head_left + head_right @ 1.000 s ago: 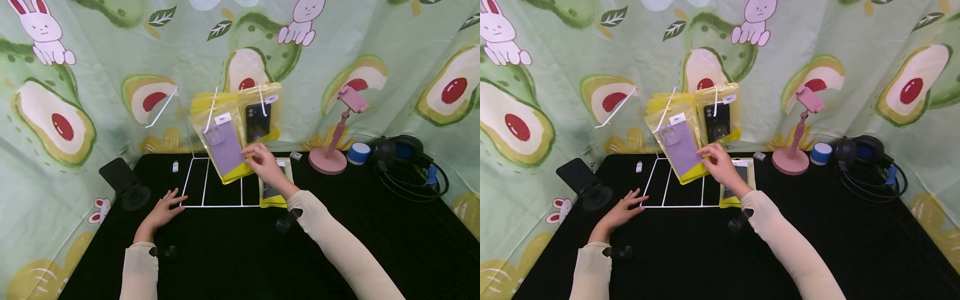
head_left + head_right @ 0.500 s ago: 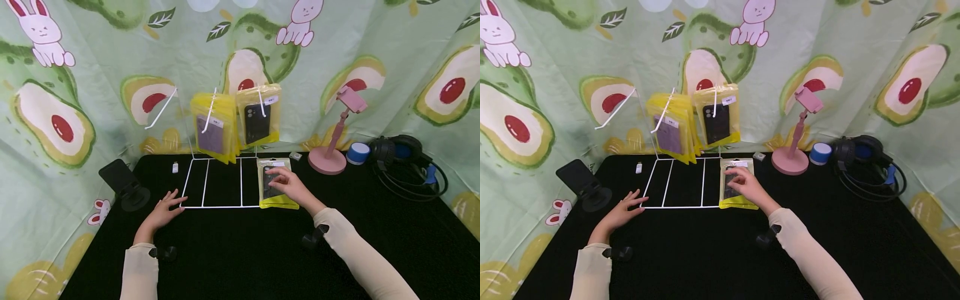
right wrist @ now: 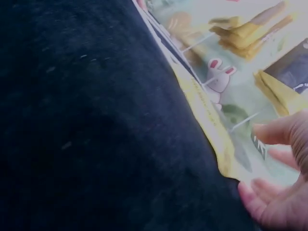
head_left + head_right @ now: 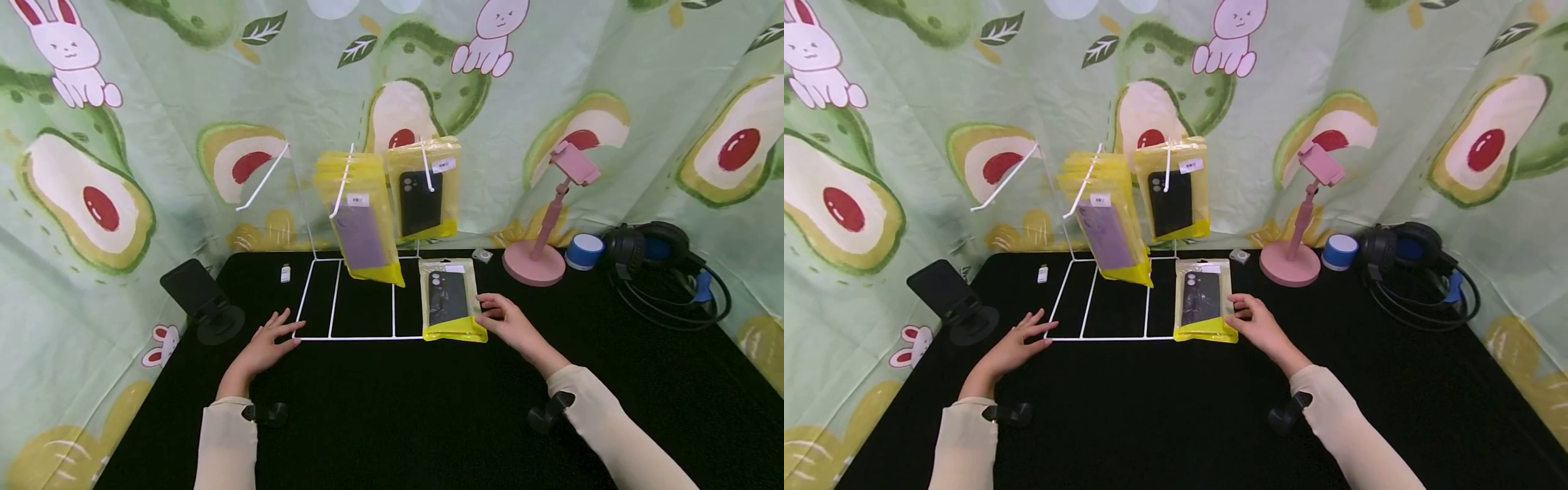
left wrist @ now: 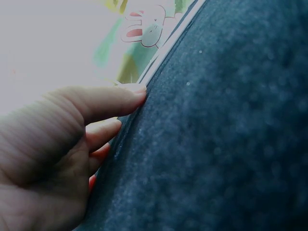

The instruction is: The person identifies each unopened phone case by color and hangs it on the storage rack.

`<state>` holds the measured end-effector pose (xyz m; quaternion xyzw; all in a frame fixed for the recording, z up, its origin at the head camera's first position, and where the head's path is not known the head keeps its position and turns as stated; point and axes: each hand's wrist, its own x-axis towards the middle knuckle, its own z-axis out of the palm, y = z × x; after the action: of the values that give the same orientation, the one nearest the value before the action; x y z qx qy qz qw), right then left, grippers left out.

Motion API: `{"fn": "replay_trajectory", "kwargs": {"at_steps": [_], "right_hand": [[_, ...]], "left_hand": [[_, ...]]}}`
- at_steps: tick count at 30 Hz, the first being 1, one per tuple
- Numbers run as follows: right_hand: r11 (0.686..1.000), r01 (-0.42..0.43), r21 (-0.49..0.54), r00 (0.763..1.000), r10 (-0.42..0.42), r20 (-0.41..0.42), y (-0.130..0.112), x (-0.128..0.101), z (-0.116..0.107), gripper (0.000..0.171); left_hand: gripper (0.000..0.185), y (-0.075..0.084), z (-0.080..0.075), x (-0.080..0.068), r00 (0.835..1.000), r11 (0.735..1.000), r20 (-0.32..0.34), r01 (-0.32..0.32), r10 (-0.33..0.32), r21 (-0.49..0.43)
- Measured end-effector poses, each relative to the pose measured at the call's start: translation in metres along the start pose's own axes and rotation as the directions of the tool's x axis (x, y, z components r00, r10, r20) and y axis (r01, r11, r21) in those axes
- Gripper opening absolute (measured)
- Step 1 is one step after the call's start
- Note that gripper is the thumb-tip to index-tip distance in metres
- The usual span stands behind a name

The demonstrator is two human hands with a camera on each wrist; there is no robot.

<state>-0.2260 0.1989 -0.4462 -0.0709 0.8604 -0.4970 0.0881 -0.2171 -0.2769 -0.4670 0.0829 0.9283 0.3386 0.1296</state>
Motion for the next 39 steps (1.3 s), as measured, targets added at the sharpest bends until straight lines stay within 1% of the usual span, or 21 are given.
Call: {"fn": "replay_trajectory", "kwargs": {"at_steps": [5,8,10,13,19,22,26,29,33,34,36,39], "right_hand": [[0.991,-0.081,-0.106,0.997,0.08,-0.006,-0.007,0.012,0.005,0.069],[0.98,-0.12,-0.161,0.993,0.118,-0.023,-0.01,0.022,0.01,0.075],[0.971,-0.143,-0.19,0.99,0.139,-0.036,-0.012,0.028,0.013,0.074],[0.961,-0.152,-0.23,0.988,0.149,-0.031,-0.014,0.034,0.016,0.071],[0.963,-0.159,-0.216,0.987,0.163,0.001,-0.013,0.033,0.018,0.056],[0.969,-0.149,-0.195,0.989,0.149,-0.013,-0.011,0.03,0.019,0.049],[0.979,-0.131,-0.159,0.991,0.123,-0.061,-0.009,0.026,0.019,0.04],[0.986,-0.132,-0.102,0.988,0.122,-0.096,-0.008,0.022,0.015,0.038],[0.992,-0.124,0.006,0.987,0.124,-0.102,-0.007,0.012,0.004,0.039],[0.993,-0.117,0.016,0.987,0.118,-0.105,-0.006,0.009,0.001,0.039],[0.997,-0.082,0.012,0.991,0.082,-0.109,-0.005,0.0,-0.006,0.038],[0.998,0.03,-0.052,0.988,-0.037,-0.149,-0.006,-0.016,-0.016,0.036]], "left_hand": [[0.045,0.002,0.0,-0.001,1.0,1.0,-0.004,-0.003,0.003,0.005],[0.045,0.003,0.001,-0.001,1.0,1.0,-0.01,-0.005,0.005,0.008],[0.045,0.003,0.001,-0.001,1.0,1.0,-0.01,-0.009,0.009,0.004],[0.045,0.002,0.001,-0.001,1.0,1.0,-0.008,-0.009,0.009,0.001],[0.045,0.0,0.0,-0.001,1.0,1.0,-0.001,0.001,-0.001,-0.002],[0.046,0.001,0.0,-0.001,1.0,1.0,0.005,-0.006,0.006,-0.004],[0.046,0.002,-0.001,0.0,1.0,1.0,0.004,-0.008,0.008,-0.006],[0.045,0.002,0.0,0.001,1.0,1.0,-0.001,-0.009,0.009,-0.001],[0.045,0.001,-0.001,0.002,1.0,1.0,-0.004,-0.005,0.005,0.003],[0.045,0.001,-0.001,0.002,1.0,1.0,-0.002,-0.002,0.002,0.004],[0.046,0.0,-0.001,0.001,1.0,1.0,0.002,0.004,-0.004,0.004],[0.046,0.0,-0.001,0.0,1.0,1.0,0.009,0.012,-0.011,-0.003]]}}
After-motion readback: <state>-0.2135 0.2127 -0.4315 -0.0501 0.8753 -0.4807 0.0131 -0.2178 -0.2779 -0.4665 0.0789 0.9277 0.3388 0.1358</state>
